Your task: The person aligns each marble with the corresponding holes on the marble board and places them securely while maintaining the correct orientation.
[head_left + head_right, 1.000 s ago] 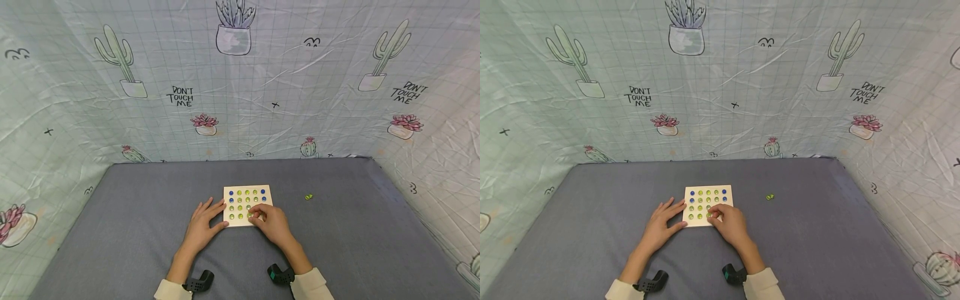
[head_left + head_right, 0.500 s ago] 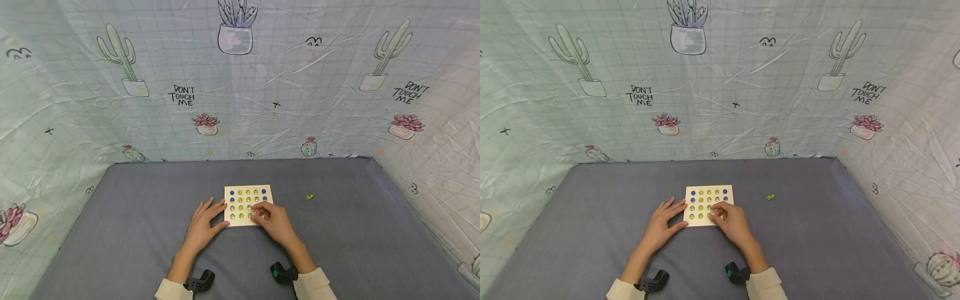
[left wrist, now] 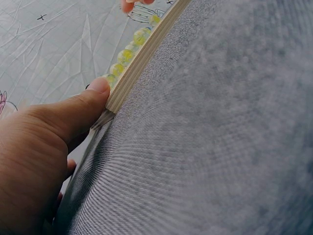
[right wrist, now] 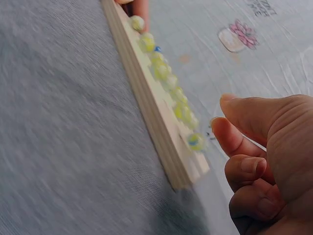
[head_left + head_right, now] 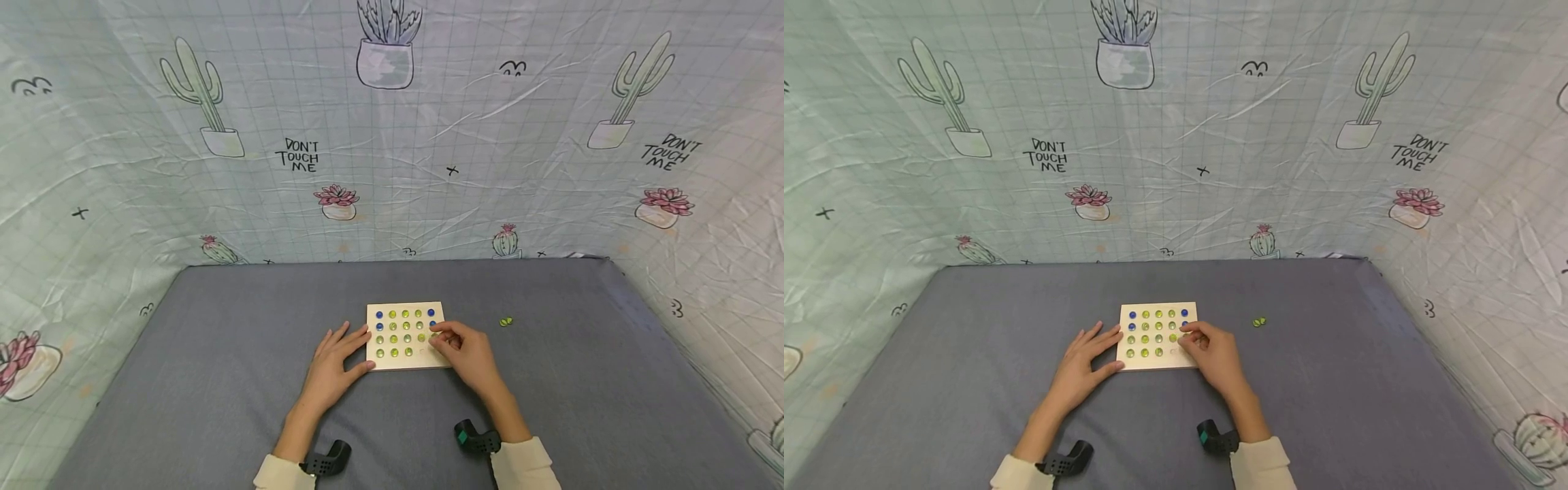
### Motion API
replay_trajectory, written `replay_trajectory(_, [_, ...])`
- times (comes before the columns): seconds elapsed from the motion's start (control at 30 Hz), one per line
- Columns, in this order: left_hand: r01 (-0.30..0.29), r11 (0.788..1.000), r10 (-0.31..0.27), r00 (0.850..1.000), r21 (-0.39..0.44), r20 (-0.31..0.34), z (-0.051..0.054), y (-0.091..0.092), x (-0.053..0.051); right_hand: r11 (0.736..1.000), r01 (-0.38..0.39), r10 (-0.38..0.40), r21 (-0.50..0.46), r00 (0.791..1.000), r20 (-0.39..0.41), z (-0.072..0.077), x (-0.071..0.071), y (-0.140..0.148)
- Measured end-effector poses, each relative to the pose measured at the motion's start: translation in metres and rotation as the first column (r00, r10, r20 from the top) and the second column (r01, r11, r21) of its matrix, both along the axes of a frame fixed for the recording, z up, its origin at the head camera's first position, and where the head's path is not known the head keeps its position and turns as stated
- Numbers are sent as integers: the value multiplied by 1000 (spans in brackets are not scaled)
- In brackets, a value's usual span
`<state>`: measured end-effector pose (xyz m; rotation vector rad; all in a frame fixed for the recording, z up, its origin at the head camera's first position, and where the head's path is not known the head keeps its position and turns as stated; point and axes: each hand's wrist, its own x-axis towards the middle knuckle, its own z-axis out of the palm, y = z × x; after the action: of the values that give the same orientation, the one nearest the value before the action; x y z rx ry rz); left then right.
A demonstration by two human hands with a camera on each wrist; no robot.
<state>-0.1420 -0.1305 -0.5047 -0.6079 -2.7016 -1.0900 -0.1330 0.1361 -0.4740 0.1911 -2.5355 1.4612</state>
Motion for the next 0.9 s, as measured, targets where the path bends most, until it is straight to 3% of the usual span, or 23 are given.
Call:
replay_trajectory(0.37, [5, 1000, -5, 1000, 5, 5, 1, 0, 0, 996, 87, -87, 10, 996, -7, 2, -1, 28])
replay_trajectory(0.9, [2, 1000, -2, 1000, 12, -6, 3, 0, 0, 988, 154, -154, 5, 988, 3, 3, -1, 48])
